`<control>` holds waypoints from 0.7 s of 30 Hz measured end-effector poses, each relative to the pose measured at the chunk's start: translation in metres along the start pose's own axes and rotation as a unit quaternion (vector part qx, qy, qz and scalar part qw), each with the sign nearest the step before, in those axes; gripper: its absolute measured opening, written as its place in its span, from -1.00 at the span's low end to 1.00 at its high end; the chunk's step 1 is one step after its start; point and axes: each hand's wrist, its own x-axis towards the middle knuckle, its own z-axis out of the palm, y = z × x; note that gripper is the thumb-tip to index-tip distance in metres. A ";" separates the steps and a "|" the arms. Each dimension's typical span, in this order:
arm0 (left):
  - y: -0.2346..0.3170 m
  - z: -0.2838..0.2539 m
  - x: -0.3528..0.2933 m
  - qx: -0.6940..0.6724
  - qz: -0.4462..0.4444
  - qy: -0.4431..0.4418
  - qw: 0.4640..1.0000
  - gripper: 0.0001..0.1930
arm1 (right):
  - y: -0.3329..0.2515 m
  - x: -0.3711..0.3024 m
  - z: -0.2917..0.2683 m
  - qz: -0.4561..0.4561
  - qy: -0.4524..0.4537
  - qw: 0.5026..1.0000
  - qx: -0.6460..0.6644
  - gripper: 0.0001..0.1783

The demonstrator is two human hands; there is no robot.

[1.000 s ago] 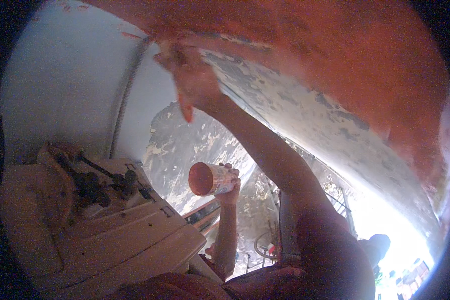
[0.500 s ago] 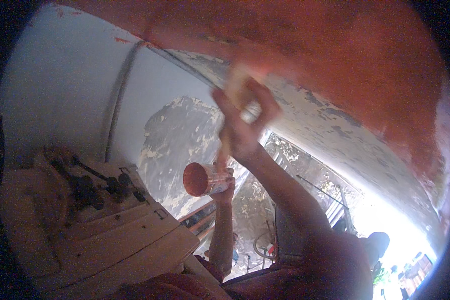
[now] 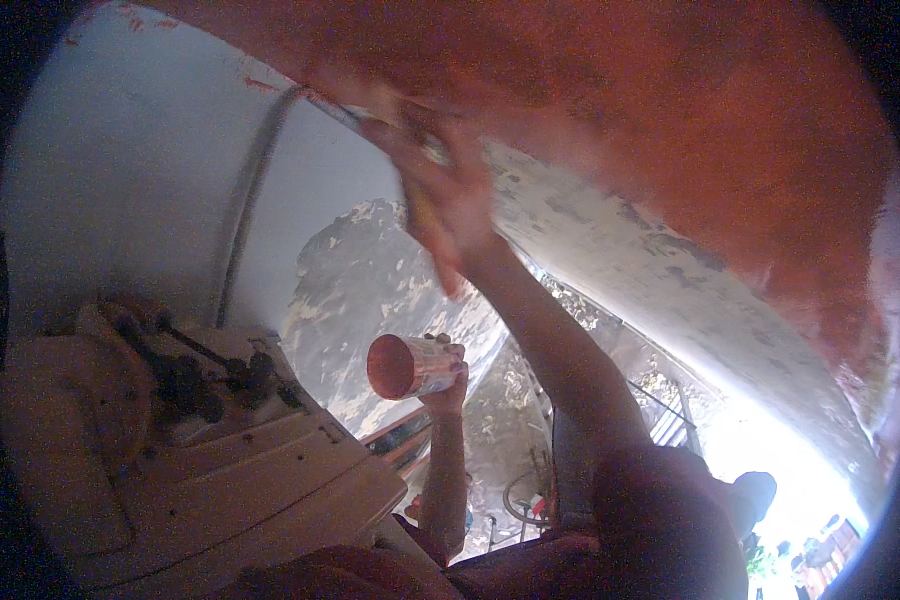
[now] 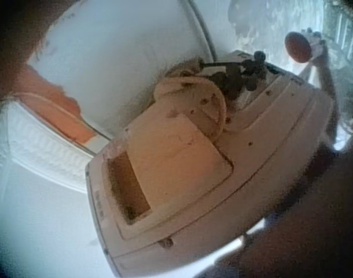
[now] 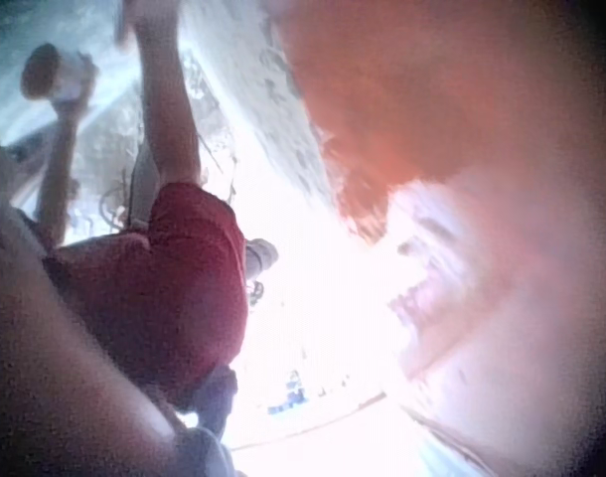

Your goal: The person paints a ceiling with orange paint using a brush and a small container. They repeatedly dip the brush into the container and apply paint to the ceiling surface while standing on a ladder.

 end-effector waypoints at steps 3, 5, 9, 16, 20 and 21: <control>-0.002 0.000 0.011 -0.002 -0.029 0.005 1.000 -0.38 | 0.004 -0.052 -0.097 0.039 0.097 0.994 -0.041 -0.63; 0.001 -0.001 0.004 -0.001 -0.020 0.012 1.000 -0.39 | -0.021 -0.095 -0.160 0.083 0.140 0.968 -0.190 -0.65; 0.003 -0.003 0.005 -0.007 -0.032 0.007 0.999 -0.47 | -0.033 -0.137 -0.186 0.140 0.199 0.932 -0.271 -0.64; 0.002 -0.006 0.009 -0.033 -0.054 -0.008 0.998 -0.39 | 0.001 -0.121 -0.101 0.128 0.192 0.951 -0.206 -0.61; 0.004 -0.007 0.004 -0.021 -0.036 -0.002 0.999 -0.43 | 0.010 -0.095 -0.004 0.077 0.048 0.990 -0.104 -0.55; 0.005 -0.006 0.002 -0.013 -0.022 -0.006 1.000 -0.47 | 0.009 -0.089 0.017 0.090 -0.003 0.992 -0.090 -0.54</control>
